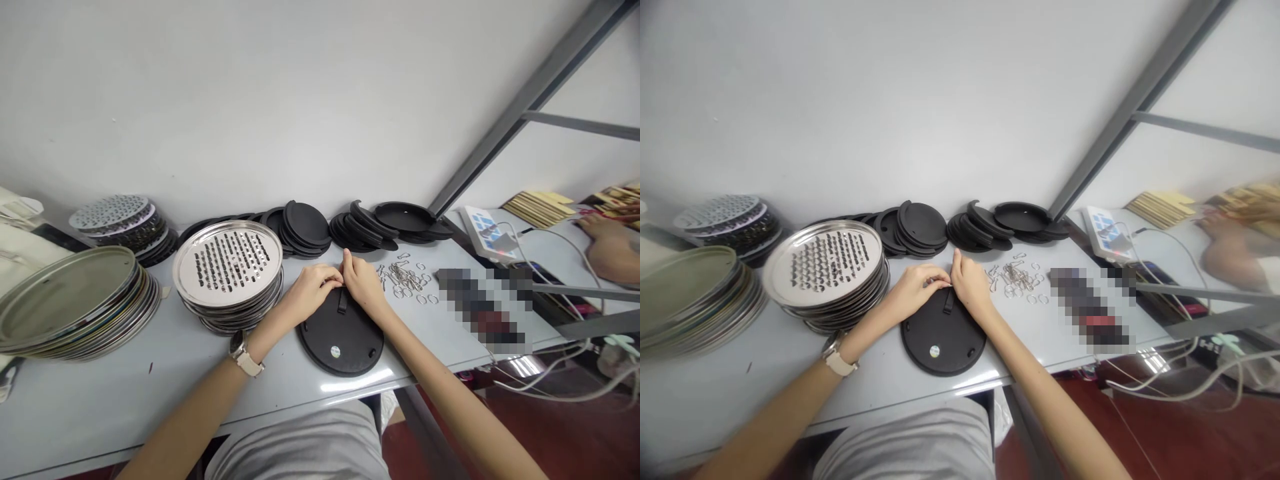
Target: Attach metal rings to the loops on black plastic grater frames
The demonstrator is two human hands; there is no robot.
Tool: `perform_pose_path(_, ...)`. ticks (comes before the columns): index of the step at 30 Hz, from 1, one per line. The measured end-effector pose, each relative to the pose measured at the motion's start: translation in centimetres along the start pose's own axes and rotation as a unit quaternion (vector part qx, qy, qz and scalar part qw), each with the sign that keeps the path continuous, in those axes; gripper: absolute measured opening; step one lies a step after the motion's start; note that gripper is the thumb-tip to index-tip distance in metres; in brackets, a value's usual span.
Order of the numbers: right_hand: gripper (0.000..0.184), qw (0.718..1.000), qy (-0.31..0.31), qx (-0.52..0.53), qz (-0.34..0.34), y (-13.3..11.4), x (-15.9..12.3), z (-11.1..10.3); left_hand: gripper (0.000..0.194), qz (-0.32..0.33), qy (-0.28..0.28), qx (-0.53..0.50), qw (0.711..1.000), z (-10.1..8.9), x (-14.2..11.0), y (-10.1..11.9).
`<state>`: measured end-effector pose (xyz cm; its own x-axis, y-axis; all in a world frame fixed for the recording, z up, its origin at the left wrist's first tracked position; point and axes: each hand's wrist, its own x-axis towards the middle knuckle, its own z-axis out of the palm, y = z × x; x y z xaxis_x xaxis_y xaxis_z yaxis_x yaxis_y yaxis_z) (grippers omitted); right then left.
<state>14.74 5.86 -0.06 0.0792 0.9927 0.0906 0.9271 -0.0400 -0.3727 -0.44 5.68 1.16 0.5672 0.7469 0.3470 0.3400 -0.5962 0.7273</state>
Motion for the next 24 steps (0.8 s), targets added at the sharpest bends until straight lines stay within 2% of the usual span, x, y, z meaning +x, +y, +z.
perform_pose_path(11, 0.063, 0.997, -0.018, 0.073, 0.022, -0.28, -0.21, -0.44, 0.017, 0.01, -0.016, -0.012, 1.0, -0.22, 0.0, 0.01)
perform_pose_path(20, 0.069, 0.995, 0.02, 0.088, 0.032, -0.41, -0.48, -0.41, 0.016, 0.021, -0.015, 0.001, 1.0, -0.02, -0.4, 0.24)
perform_pose_path(24, 0.069, 0.995, 0.017, 0.091, 0.024, -0.28, -0.47, -0.37, 0.016, 0.026, -0.019, 0.0, 0.999, -0.06, -0.46, 0.35)
